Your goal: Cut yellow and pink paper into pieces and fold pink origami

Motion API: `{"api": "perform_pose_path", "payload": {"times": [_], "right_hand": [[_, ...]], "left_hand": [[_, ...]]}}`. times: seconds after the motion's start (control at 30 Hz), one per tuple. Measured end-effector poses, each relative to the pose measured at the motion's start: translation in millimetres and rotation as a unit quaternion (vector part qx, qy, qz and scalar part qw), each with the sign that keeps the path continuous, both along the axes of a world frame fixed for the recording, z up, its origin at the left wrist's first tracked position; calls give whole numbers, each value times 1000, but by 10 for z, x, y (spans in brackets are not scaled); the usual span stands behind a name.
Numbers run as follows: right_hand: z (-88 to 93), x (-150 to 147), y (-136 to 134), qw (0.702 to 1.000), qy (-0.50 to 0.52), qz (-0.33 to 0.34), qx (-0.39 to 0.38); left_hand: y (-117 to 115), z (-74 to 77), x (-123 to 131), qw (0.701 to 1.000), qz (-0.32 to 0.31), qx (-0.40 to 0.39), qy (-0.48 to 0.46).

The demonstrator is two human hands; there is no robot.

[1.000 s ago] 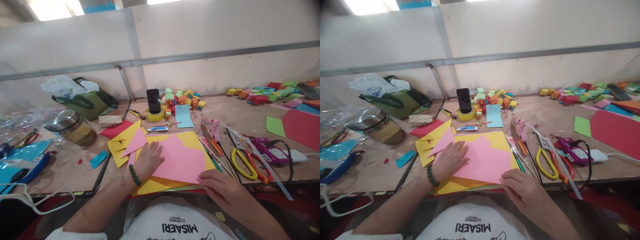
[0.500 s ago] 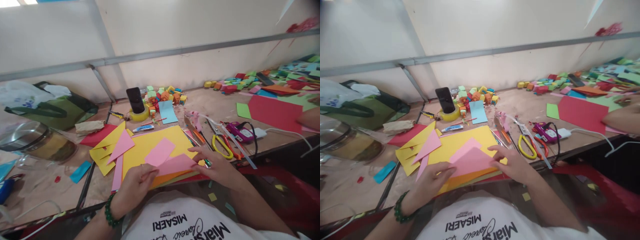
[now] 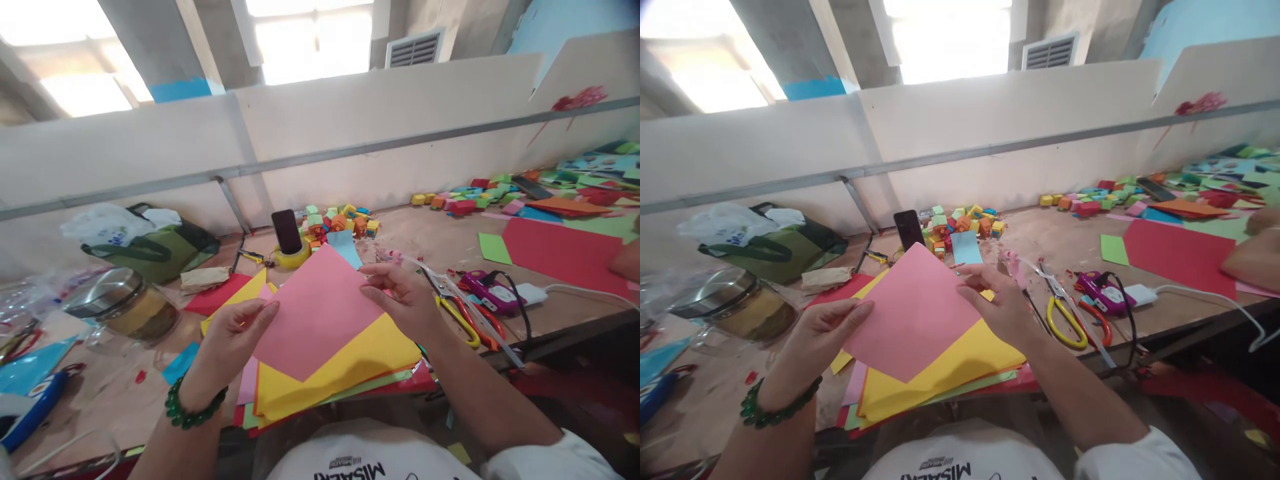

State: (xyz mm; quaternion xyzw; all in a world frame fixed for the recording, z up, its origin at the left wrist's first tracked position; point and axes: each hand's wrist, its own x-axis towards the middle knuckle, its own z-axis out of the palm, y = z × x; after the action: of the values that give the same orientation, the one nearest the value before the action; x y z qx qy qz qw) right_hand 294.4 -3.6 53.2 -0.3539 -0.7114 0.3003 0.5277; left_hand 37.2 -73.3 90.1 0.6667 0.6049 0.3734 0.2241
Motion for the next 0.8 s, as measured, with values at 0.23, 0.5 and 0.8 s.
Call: {"api": "perform_pose_path", "payload": {"times": [0.23, 0.5, 0.8], "right_hand": [[-137, 201, 21, 985, -50, -19, 164], [-350, 341, -310, 915, -185, 10, 359], [-777, 337, -390, 944, -294, 144, 28]], "left_hand": [[-177, 178, 111, 928, -59, 341, 141], [-485, -470, 209, 893, -119, 321, 292], [-389, -930, 332, 958, -138, 33, 250]]}}
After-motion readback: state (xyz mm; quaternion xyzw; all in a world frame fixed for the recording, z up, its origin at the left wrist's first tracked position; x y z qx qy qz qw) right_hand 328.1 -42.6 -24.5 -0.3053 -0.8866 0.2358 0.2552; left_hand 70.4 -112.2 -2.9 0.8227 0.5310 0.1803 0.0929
